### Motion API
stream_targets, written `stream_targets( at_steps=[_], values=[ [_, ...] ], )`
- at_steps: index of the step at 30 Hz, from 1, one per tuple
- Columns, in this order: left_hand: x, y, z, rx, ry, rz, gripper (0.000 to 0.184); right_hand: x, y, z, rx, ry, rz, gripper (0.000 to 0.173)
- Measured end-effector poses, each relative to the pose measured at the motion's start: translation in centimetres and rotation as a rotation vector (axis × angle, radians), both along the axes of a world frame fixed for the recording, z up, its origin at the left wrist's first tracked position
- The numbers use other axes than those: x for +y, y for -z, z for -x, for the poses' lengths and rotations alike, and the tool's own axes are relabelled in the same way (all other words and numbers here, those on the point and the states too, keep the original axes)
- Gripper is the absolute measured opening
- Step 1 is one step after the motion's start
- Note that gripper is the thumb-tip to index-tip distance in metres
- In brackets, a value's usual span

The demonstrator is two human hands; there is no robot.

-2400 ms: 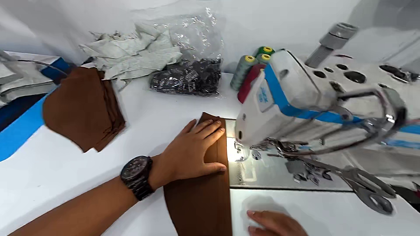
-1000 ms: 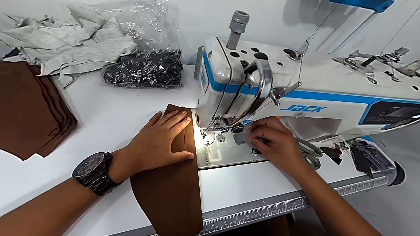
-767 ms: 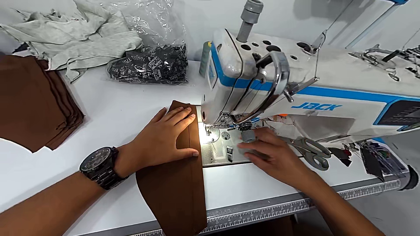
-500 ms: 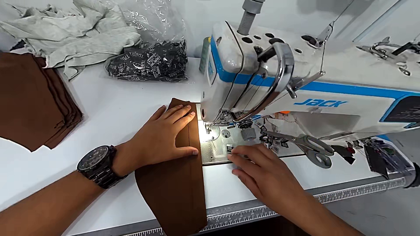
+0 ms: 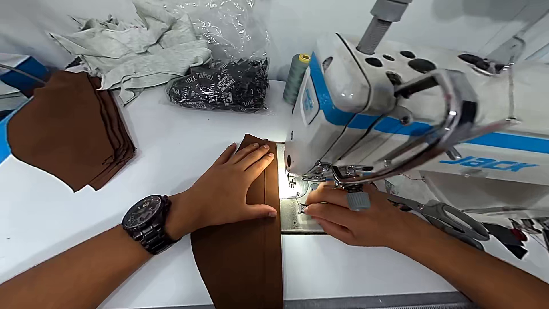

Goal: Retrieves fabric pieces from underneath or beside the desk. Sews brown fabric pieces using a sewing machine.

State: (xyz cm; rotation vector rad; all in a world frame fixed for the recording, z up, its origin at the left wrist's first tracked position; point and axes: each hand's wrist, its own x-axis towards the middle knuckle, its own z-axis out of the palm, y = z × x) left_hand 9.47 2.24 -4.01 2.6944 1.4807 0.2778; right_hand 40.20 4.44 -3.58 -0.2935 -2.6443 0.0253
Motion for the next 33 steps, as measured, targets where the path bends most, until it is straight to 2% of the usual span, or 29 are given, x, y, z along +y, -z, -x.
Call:
stream_targets(
  at_steps=[2, 4, 8, 10, 17, 24, 28, 31, 33],
  values=[
    [0.1, 0.0, 0.0, -0.028, 0.009, -0.038, 0.114, 0.5, 0.6, 0.5, -0.013, -0.030, 0.047, 0.019],
    [0.1, 0.0, -0.1, -0.103, 0.062, -0.120, 0.106, 0.7, 1.2, 0.6, -0.023, -0.046, 0.097, 0.020],
    [-0.4, -0.4, -0.3, -0.208, 0.221, -0.210, 0.052, -0.5, 1.5, 0.3, -0.044, 0.007, 0.117, 0.023],
    [-0.9, -0.6, -0.5, -0.209, 0.266, -0.214, 0.038, -1.4, 1.6, 0.2, -0.050, 0.047, 0.106, 0.025],
    [-2.6, -0.2, -0.6, -0.157, 0.201, -0.170, 0.066, -1.7, 1.3, 0.0, -0.101, 0.038, 0.076, 0.028],
    [-2.7, 0.0, -0.5, -0.192, 0.187, -0.141, 0.070, -1.7, 0.5, 1.1, -0.136, -0.082, 0.019, 0.027],
    [-2.7, 0.1, -0.5, -0.191, 0.182, -0.141, 0.071, -1.8, 0.4, 1.4, -0.130, -0.081, -0.004, 0.025],
    [-2.6, 0.0, -0.5, -0.190, 0.183, -0.143, 0.070, -1.8, 0.5, 1.5, -0.139, -0.061, 0.004, 0.032],
    [-2.6, 0.0, -0.6, -0.192, 0.184, -0.141, 0.071, -1.8, 0.4, 1.4, -0.150, -0.066, 0.000, 0.031]
  ],
)
